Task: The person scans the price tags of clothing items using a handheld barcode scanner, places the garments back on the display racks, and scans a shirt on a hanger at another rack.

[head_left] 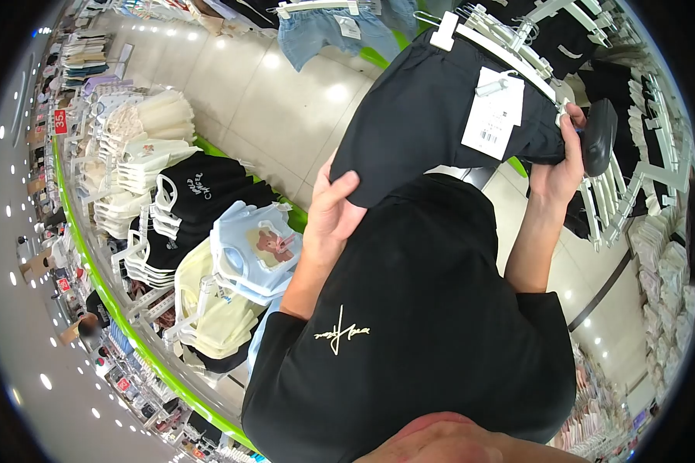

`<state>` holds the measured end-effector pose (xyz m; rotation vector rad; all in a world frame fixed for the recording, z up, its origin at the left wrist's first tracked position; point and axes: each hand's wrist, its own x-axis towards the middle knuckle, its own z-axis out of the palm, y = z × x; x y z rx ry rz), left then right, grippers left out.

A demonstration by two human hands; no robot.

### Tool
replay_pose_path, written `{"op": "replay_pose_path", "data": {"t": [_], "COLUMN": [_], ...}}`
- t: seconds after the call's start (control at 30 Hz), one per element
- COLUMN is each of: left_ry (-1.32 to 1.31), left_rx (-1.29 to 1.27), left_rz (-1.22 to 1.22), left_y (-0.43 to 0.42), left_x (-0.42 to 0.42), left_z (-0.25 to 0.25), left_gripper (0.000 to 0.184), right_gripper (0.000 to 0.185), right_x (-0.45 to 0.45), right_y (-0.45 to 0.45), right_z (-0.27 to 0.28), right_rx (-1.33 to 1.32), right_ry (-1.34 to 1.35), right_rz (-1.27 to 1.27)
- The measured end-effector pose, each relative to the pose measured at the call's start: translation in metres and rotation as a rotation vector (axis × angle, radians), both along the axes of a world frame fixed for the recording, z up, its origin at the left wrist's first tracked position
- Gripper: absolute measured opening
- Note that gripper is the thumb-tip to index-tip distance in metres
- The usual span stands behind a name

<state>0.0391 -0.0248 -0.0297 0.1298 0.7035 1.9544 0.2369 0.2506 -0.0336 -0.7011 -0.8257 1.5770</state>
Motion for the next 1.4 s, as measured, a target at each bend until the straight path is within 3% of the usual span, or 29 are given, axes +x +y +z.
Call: {"op": "replay_pose_path", "data": {"t": [0.13,0.17,0.27,0.53,0.7,0.9,1.0,1.1,1.17,1.4], "left_ry": [0.064,0.045,0.151,0.305,0.395,0.399,0.835,0.725,0.704,0.689], "left_rx": [-0.253,-0.26,-0.375,-0.503,-0.43,-0.208,-0.415,-0.515,-0.504,-0.417], "left_rz": [-0.005,0.037,0.088,0.289,0.332,0.005,-0.063,-0.022,0.058,0.043], "left_y": [0.007,0.01,0.007,0.008,0.002,0.004,0.014,0.021,0.026,0.013], "left_x": [0.009,0.011,0.01,0.015,0.003,-0.015,-0.013,-0.004,0.001,0.014], "left_z": [0.0,0.004,0.002,0.0,-0.007,0.02,0.029,0.043,0.043,0.05], "left_gripper": [0.052,0.04,0.027,0.012,0.021,0.043,0.051,0.026,0.018,0.035], "right_gripper": [0.026,0.026,0.027,0.03,0.031,0.028,0.032,0.035,0.035,0.031], "right_x": [-0.003,-0.003,-0.001,-0.002,0.003,0.007,0.004,0.001,0.001,0.01], "right_y": [-0.004,-0.004,-0.004,-0.008,-0.012,-0.023,-0.032,-0.04,-0.04,-0.029], "right_z": [0.008,0.008,0.008,0.009,0.011,0.019,0.025,0.032,0.033,0.029], "right_rx": [0.013,0.01,0.001,0.005,-0.004,0.0,0.04,0.048,0.056,0.008], "right_ry": [-0.002,0.001,0.01,0.04,0.053,0.027,0.014,0.024,0.024,0.019], "right_rz": [-0.002,0.003,0.016,0.006,0.029,0.047,0.066,0.096,0.091,0.098]}}
